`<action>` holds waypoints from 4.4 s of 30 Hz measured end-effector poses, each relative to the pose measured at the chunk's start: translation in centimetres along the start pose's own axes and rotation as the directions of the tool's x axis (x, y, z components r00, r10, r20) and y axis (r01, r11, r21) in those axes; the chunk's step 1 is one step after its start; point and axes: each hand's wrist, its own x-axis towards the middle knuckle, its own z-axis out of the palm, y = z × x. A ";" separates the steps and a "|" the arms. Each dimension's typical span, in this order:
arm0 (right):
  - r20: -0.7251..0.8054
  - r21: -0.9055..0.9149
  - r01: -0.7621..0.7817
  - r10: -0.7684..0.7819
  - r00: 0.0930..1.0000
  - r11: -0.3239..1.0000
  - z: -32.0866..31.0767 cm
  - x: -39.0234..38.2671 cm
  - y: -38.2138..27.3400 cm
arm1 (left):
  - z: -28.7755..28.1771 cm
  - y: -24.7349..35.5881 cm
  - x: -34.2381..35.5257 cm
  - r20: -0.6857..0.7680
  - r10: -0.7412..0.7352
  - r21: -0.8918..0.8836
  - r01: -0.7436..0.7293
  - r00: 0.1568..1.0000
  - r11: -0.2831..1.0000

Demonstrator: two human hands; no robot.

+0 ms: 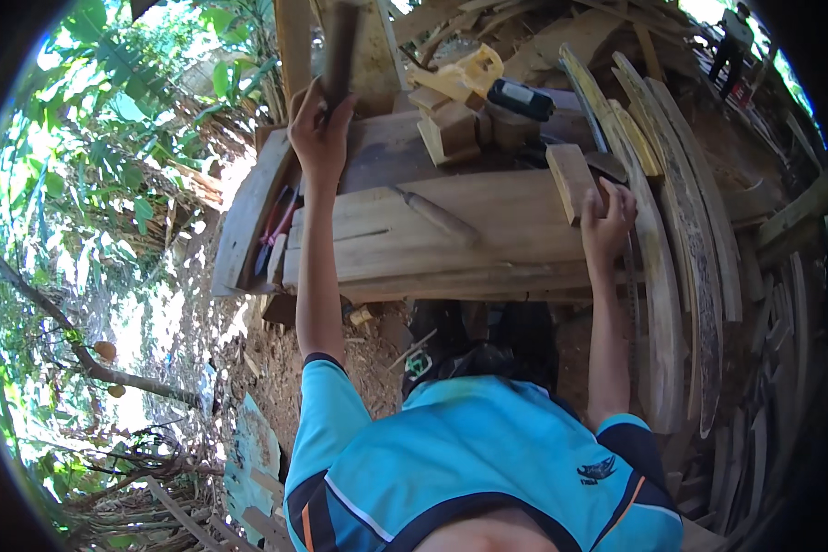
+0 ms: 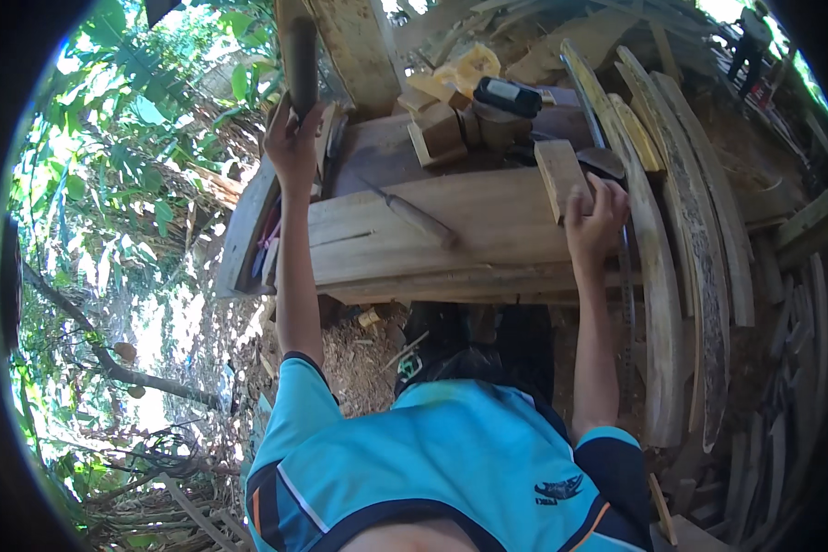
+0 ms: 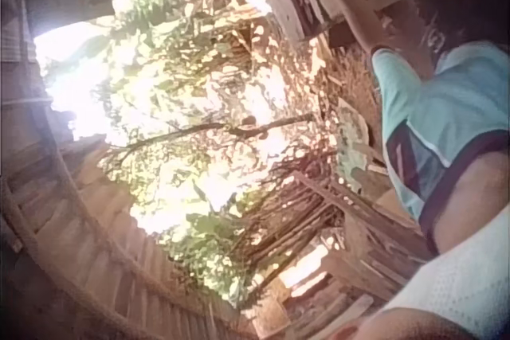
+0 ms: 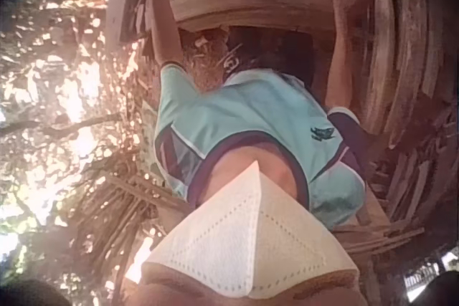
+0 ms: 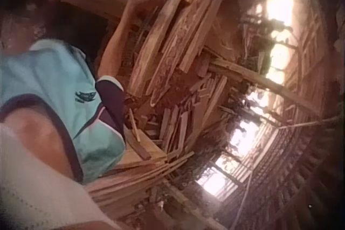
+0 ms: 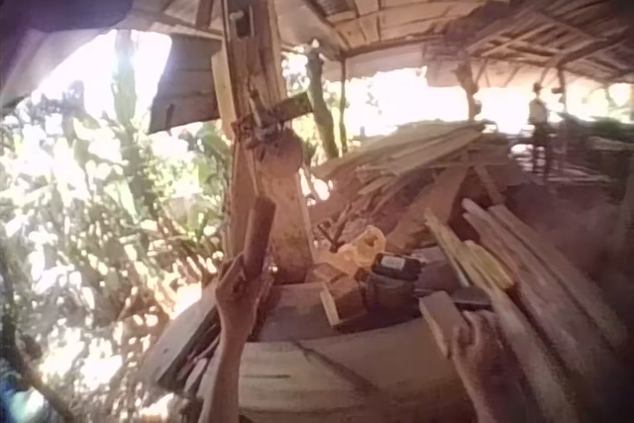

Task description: The person uses a chisel and mallet to carve and shape a wooden plank on a workbench. They repeatedly strike the chisel to remove wood, then measure the plank with a tape measure and smooth the surface with sandpaper.

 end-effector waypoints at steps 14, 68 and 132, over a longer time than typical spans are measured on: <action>0.292 0.956 -0.183 0.827 0.480 -0.231 -8.9 -4.5 -4.6 | 9.8 13.1 -16.6 0.666 0.384 -0.162 -0.380 0.639 0.911; -0.010 0.984 -0.119 0.705 0.709 0.134 -7.8 11.8 -2.0 | -5.0 2.1 -4.0 0.767 0.185 0.271 -0.572 0.614 0.774; -0.126 0.992 0.089 0.757 0.641 0.090 -11.1 12.9 5.7 | -2.0 2.3 -2.2 0.752 -0.111 0.506 -0.461 0.650 0.729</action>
